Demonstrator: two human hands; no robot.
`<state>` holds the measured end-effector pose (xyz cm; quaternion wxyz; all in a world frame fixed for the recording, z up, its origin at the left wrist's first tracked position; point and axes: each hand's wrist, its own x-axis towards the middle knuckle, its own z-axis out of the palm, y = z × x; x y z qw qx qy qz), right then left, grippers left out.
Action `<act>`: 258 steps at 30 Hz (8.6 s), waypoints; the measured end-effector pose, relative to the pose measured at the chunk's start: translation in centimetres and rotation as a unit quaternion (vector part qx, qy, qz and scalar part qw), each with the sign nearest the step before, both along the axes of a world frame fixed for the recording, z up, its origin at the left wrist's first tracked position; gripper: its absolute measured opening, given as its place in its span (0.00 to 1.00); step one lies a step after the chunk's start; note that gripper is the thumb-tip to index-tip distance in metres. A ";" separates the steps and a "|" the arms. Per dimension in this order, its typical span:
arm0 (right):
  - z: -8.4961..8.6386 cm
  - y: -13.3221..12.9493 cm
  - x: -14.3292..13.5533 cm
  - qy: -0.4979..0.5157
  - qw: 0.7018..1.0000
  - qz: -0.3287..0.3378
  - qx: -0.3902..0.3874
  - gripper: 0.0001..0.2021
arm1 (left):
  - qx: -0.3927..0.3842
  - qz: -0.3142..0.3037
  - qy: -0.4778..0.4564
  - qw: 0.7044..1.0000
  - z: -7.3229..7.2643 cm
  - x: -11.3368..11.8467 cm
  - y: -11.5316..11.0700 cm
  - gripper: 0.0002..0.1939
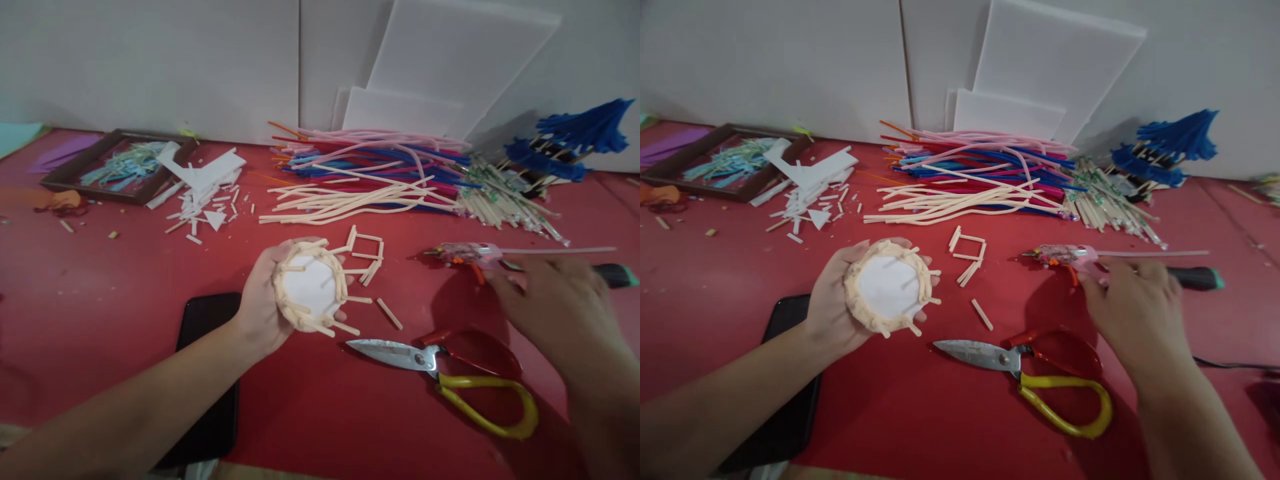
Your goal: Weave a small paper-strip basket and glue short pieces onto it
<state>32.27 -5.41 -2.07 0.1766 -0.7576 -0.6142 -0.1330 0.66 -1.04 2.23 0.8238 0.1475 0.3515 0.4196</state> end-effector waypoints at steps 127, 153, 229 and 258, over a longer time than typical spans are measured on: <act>1.2 -3.1 -12.9 0.653 0.744 0.140 -0.027 0.11 | 0.239 -0.047 0.094 0.965 -2.3 0.6 -1.3 0.19; 1.3 -3.0 -13.0 0.651 0.749 0.124 -0.031 0.11 | 0.265 -0.079 0.089 0.957 -2.7 0.6 -1.0 0.22; 1.9 -4.0 -11.2 0.184 0.888 0.384 0.175 0.13 | -0.120 -0.109 0.043 0.986 0.6 0.8 -0.2 0.28; 1.7 -3.9 -10.8 0.190 0.859 0.407 0.245 0.17 | -0.028 -0.207 -0.130 0.969 -1.1 -0.7 0.0 0.29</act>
